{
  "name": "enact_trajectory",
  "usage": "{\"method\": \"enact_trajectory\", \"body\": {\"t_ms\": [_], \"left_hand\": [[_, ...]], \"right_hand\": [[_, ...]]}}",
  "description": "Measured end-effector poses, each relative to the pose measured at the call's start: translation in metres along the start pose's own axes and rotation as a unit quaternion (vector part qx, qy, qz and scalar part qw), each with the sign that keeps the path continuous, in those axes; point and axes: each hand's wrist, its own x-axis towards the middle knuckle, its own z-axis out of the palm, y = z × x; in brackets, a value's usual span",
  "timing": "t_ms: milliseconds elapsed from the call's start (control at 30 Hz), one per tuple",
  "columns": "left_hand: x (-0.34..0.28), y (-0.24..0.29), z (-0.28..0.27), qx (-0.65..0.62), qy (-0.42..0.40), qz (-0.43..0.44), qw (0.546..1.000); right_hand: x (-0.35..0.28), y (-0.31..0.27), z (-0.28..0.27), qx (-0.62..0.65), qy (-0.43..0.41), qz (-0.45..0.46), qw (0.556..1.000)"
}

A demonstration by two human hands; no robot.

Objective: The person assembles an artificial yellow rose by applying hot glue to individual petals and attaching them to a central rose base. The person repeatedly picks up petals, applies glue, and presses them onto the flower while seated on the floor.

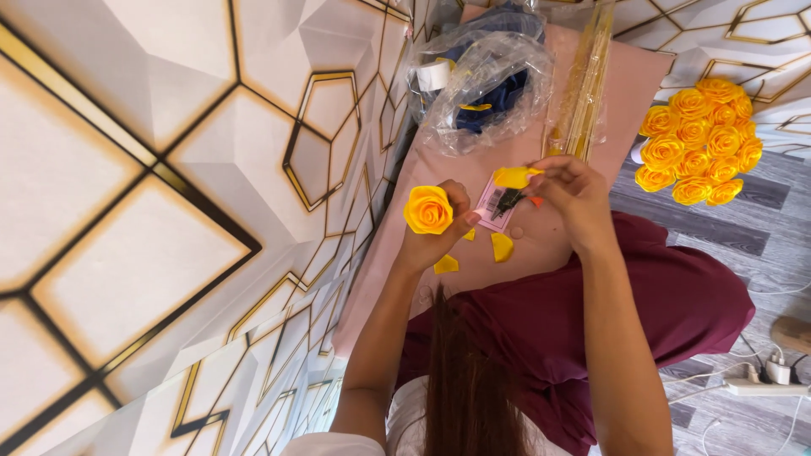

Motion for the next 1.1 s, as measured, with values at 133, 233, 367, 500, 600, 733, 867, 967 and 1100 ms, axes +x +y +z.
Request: {"method": "enact_trajectory", "body": {"t_ms": [133,233,367,500,600,733,867,967,1100], "left_hand": [[0.002,0.011,0.01,-0.041,-0.039,-0.033,0.998],[0.001,0.009,0.013,-0.03,-0.06,-0.038,0.997],[-0.004,-0.006,0.012,-0.04,-0.065,-0.051,0.996],[-0.01,-0.026,0.006,-0.044,-0.063,-0.063,0.995],[0.004,-0.011,0.015,-0.01,-0.056,-0.056,0.997],[0.012,-0.01,0.027,0.079,0.017,-0.038,0.996],[0.018,-0.016,0.039,0.107,0.029,-0.098,0.989],[0.021,-0.016,0.04,0.14,0.037,-0.136,0.98],[0.016,-0.037,0.027,0.147,0.025,-0.179,0.972]], "right_hand": [[0.0,0.01,-0.016,0.035,0.04,-0.003,0.999],[-0.001,0.002,-0.016,0.039,0.059,-0.007,0.997],[-0.004,-0.01,-0.018,-0.001,0.063,-0.034,0.997],[-0.009,-0.037,-0.01,-0.054,0.046,-0.061,0.996],[-0.009,-0.037,-0.018,-0.034,0.02,-0.028,0.999],[-0.006,-0.062,-0.012,-0.11,-0.017,-0.022,0.994],[0.001,-0.086,-0.006,-0.177,-0.099,-0.029,0.979],[0.013,-0.083,-0.007,-0.186,-0.15,-0.031,0.971],[0.022,-0.071,-0.014,-0.155,-0.186,-0.012,0.97]]}}
